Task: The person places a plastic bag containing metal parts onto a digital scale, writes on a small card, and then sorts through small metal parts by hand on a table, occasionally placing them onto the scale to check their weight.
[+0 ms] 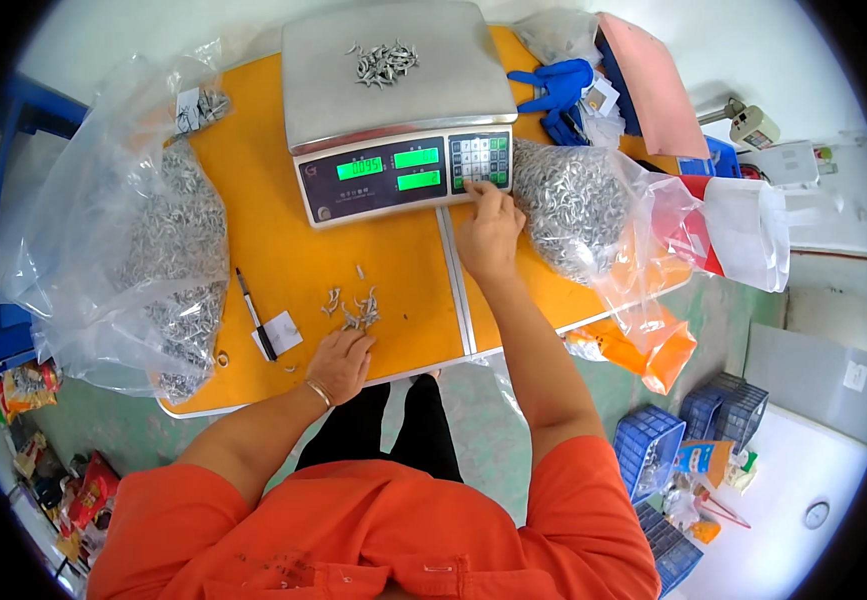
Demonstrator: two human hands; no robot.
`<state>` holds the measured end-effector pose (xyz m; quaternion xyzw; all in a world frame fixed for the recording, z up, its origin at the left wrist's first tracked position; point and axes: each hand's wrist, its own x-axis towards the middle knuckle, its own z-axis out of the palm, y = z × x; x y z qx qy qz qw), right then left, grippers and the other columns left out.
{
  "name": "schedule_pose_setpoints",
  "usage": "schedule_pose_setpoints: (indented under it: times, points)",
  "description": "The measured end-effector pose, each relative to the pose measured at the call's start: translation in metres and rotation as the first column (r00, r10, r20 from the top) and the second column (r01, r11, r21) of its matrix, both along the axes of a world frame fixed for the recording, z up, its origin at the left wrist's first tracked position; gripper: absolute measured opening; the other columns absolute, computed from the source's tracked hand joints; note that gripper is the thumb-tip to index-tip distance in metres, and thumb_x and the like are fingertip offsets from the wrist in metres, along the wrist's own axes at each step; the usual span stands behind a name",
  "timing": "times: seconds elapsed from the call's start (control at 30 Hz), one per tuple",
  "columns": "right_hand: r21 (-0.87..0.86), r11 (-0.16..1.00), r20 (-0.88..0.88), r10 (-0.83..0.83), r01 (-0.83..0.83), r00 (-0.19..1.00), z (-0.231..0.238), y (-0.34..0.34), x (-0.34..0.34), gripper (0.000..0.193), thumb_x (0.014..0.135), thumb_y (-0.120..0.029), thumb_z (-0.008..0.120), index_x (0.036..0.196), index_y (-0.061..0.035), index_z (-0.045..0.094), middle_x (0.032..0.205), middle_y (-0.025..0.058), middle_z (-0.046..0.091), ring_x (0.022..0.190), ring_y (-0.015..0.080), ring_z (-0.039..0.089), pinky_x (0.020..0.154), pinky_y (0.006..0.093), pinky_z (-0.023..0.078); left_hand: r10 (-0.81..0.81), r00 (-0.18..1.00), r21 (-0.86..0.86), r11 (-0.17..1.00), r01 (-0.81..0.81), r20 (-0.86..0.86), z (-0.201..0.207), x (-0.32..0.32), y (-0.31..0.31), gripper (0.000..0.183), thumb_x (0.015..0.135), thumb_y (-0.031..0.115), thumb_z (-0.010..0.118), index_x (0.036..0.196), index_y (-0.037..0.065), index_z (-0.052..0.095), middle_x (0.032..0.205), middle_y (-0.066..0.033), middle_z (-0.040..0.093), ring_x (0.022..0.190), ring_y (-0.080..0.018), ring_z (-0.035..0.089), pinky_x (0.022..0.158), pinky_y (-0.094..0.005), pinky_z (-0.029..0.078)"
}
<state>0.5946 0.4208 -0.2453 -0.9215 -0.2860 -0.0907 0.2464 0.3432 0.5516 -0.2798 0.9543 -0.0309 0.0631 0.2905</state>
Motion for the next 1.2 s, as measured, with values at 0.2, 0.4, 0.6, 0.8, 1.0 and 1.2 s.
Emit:
schedule_pose_setpoints:
  times: [0.2,0.4,0.6,0.8,1.0,1.2]
  points:
    - [0.301,0.953,0.091,-0.075,0.045,0.993,0.011,0.013,0.028,0.045,0.069,0.01,0.041,0.112,0.0126,0.031,0.119,0.0275,0.044,0.105,0.0377,0.042,0.094,0.0436,0.026,-0.003,1.0,0.019,1.0,0.004,-0.019,0.001,0.0,0.0,0.027,0.075,0.009,0.054,0.101,0.006,0.05,0.094,-0.0101,0.049,0.082,-0.028,0.049,0.073,-0.0376,0.04]
    - [0.28,0.952,0.058,-0.147,0.125,0.987,-0.002,0.02,0.032,0.045,0.068,0.008,0.041,0.112,0.0106,0.033,0.116,0.0273,0.047,0.101,0.0388,0.043,0.088,0.0475,0.029,-0.006,0.999,0.002,1.0,0.007,-0.039,-0.001,-0.002,-0.001,0.027,0.075,0.01,0.055,0.102,0.006,0.05,0.095,-0.0102,0.05,0.083,-0.0279,0.049,0.074,-0.0373,0.04]
    - [0.378,0.909,-0.026,-0.176,0.173,0.984,-0.011,0.026,0.044,0.043,0.063,0.008,0.041,0.105,0.0114,0.035,0.111,0.0282,0.051,0.103,0.0388,0.044,0.091,0.0418,0.03,0.013,0.999,-0.077,0.997,-0.016,-0.036,-0.003,-0.003,0.003,0.024,0.076,0.009,0.054,0.099,0.003,0.05,0.096,-0.0129,0.05,0.086,-0.0319,0.049,0.076,-0.0401,0.04]
    - [0.397,0.903,-0.258,-0.062,0.164,0.964,0.008,0.015,0.041,0.041,0.068,0.01,0.043,0.108,0.0125,0.036,0.115,0.0261,0.046,0.11,0.0352,0.046,0.091,0.0375,0.037,0.0,0.999,-0.14,0.99,-0.005,-0.037,0.001,-0.001,0.003,0.024,0.075,0.007,0.055,0.098,0.003,0.05,0.094,-0.0126,0.051,0.085,-0.0313,0.05,0.076,-0.0401,0.041]
    - [0.224,0.825,-0.194,0.559,-0.518,0.806,-0.015,0.02,-0.096,0.068,0.074,-0.014,0.065,0.129,0.0014,0.028,0.133,0.0218,0.03,0.123,0.0371,0.03,0.099,0.0425,0.028,0.043,0.972,-0.214,0.977,0.008,0.232,0.006,-0.02,0.007,0.021,0.073,0.002,0.057,0.094,0.003,0.052,0.09,-0.0112,0.052,0.08,-0.0299,0.051,0.071,-0.0366,0.042]
    - [0.078,0.811,-0.244,0.579,-0.579,0.778,-0.019,0.05,-0.138,0.075,0.07,-0.032,0.067,0.127,0.0028,0.031,0.135,0.0226,0.026,0.125,0.0379,0.024,0.1,0.0455,0.026,0.213,0.971,-0.537,0.81,-0.236,-0.105,0.027,-0.094,-0.02,0.013,0.076,0.0,0.055,0.089,0.002,0.054,0.078,-0.0093,0.054,0.062,-0.0225,0.05,0.056,-0.0302,0.04]
